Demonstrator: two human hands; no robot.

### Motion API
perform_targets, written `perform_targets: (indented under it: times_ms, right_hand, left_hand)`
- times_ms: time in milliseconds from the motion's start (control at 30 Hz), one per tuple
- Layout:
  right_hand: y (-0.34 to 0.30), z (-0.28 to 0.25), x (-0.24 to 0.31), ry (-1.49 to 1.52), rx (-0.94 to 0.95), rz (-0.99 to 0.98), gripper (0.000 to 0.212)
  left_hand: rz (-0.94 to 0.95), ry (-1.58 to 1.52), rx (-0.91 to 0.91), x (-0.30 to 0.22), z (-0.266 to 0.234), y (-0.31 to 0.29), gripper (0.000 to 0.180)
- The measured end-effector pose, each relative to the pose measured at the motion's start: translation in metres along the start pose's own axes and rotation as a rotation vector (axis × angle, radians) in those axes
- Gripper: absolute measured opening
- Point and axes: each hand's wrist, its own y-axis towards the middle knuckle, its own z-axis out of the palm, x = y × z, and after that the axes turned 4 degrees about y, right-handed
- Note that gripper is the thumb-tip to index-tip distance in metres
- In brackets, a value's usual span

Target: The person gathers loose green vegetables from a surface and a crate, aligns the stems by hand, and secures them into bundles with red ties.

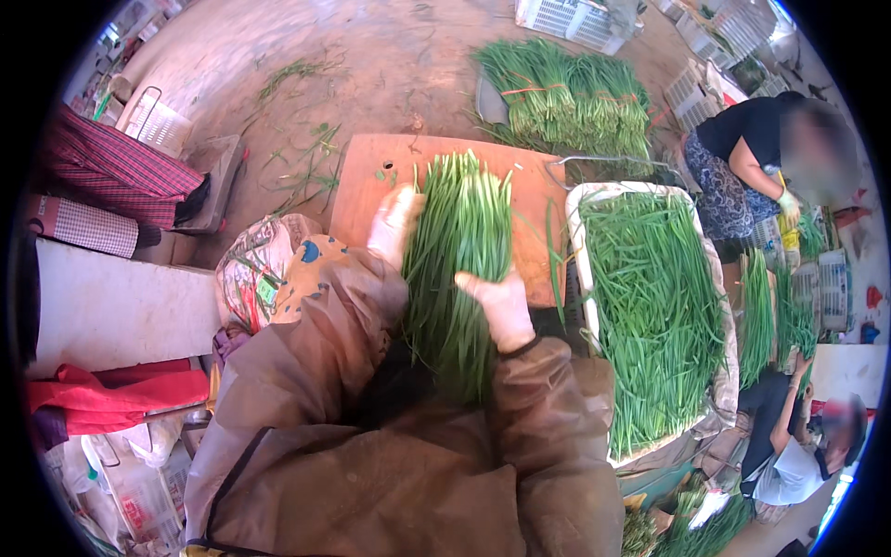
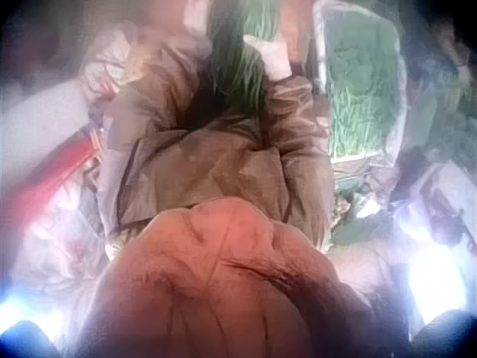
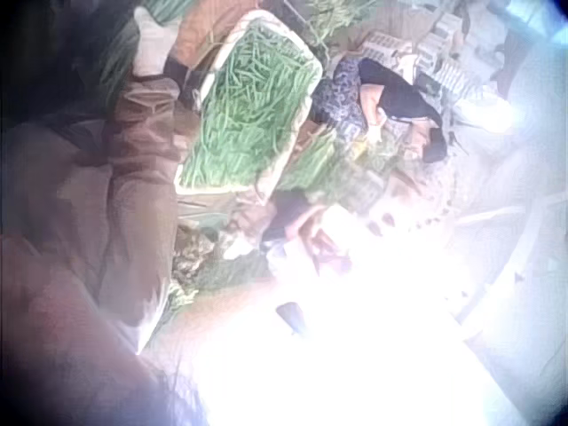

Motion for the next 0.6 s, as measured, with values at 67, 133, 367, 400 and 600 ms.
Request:
perform_targets:
  times_ms: [67,133,367,400,600]
  right_hand:
    - [0.036,0.012,-0.004,-0.015,0.004,-0.066,0.041]
    - [0.066,0.037,-0.012,0.045,-0.04,-0.006,0.04]
    - [0.13,0.06,-0.064,-0.788,-0.399,-0.08,0.1]
    - [0.126,0.063,-0.058,-0.789,-0.393,-0.047,0.107]
    - [0.089,0.043,-0.061,-0.698,-0.297,-0.224,0.083]
  left_hand:
    - [-0.169,-0.043,-0.346,0.015,-0.022,0.031,0.036]
    - [-0.138,-0.032,-0.314,0.037,-0.032,0.048,0.039]
    - [-0.098,0.331,-0.112,0.082,-0.02,0.056,0.058]
    - [-0.093,0.357,-0.135,0.077,-0.015,0.052,0.059]
    - [-0.092,0.137,-0.146,0.032,0.015,0.025,0.066]
